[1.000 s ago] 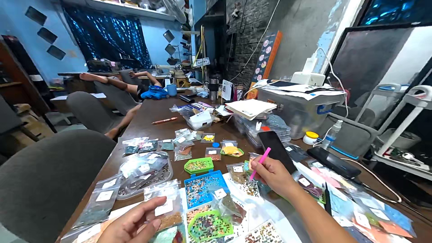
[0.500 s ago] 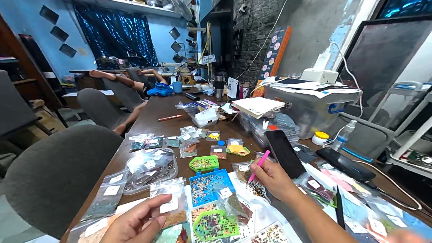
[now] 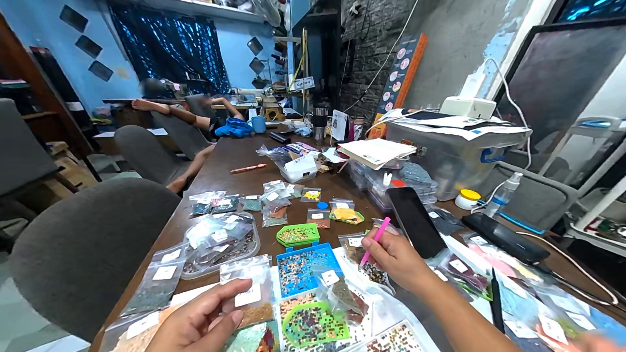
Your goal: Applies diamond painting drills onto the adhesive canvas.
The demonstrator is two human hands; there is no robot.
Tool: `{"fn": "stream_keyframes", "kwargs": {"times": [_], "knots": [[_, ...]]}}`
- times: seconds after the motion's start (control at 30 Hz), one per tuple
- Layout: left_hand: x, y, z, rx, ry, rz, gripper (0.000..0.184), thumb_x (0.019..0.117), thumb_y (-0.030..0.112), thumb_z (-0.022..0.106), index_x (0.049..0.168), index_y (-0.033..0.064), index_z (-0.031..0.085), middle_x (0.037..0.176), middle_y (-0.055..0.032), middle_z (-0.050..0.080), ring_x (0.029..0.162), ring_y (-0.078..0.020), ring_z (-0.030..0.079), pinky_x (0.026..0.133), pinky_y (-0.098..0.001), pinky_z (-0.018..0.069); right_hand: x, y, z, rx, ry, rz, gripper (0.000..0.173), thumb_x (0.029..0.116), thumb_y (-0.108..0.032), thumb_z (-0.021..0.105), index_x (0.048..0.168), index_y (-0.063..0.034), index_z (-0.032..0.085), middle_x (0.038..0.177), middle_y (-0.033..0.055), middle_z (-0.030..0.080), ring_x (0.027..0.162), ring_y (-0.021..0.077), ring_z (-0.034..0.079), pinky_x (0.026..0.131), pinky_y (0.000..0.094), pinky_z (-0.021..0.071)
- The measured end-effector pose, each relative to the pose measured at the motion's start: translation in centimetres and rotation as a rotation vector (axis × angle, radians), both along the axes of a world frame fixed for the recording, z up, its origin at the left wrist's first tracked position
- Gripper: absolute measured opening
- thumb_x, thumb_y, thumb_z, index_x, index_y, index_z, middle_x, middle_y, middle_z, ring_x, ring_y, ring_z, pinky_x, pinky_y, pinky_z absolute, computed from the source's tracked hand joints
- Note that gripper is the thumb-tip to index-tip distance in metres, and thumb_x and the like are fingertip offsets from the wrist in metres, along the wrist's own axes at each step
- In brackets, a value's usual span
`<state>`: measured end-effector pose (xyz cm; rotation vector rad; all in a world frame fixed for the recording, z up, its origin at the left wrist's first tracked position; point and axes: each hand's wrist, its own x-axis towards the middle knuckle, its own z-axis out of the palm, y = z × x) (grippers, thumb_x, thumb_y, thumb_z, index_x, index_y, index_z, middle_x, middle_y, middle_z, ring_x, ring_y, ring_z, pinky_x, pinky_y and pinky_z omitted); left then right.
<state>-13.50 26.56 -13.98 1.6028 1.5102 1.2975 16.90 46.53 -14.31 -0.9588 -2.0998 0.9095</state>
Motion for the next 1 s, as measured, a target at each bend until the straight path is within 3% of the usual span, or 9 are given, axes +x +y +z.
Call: {"fn": "stream_keyframes", "kwargs": {"times": [0.67, 1.0], "knots": [[0.1, 0.1, 0.1, 0.003, -0.011, -0.011, 0.039, 0.0920, -0.006, 0.060, 0.131, -0.0070, 0.058, 0.119, -0.0005, 0.067, 0.095, 0.0017, 0.064, 0.086, -0.0195, 0.0545, -0.3, 0.0, 0.2, -0.029, -0.064, -0.017, 0.027, 0.1081, -0.024, 0.050, 0.095, -0.0052, 0.064, 0.071, -0.0027, 0.060, 0.062, 0.0007, 0.056, 0.062, 0.0184, 0.0484], [2.3, -0.1, 1.1, -0.034, 0.005, -0.022, 0.039, 0.0943, 0.000, 0.061, 0.133, -0.0042, 0.061, 0.117, -0.0082, 0.067, 0.090, -0.0029, 0.063, 0.080, -0.0212, 0.0540, -1.4, -2.8, 2.1, -0.036, 0.201, 0.042, 0.024, 0.1068, -0.021, 0.045, 0.092, -0.0111, 0.061, 0.071, -0.0085, 0.063, 0.060, -0.0021, 0.059, 0.058, 0.0149, 0.0500]]}}
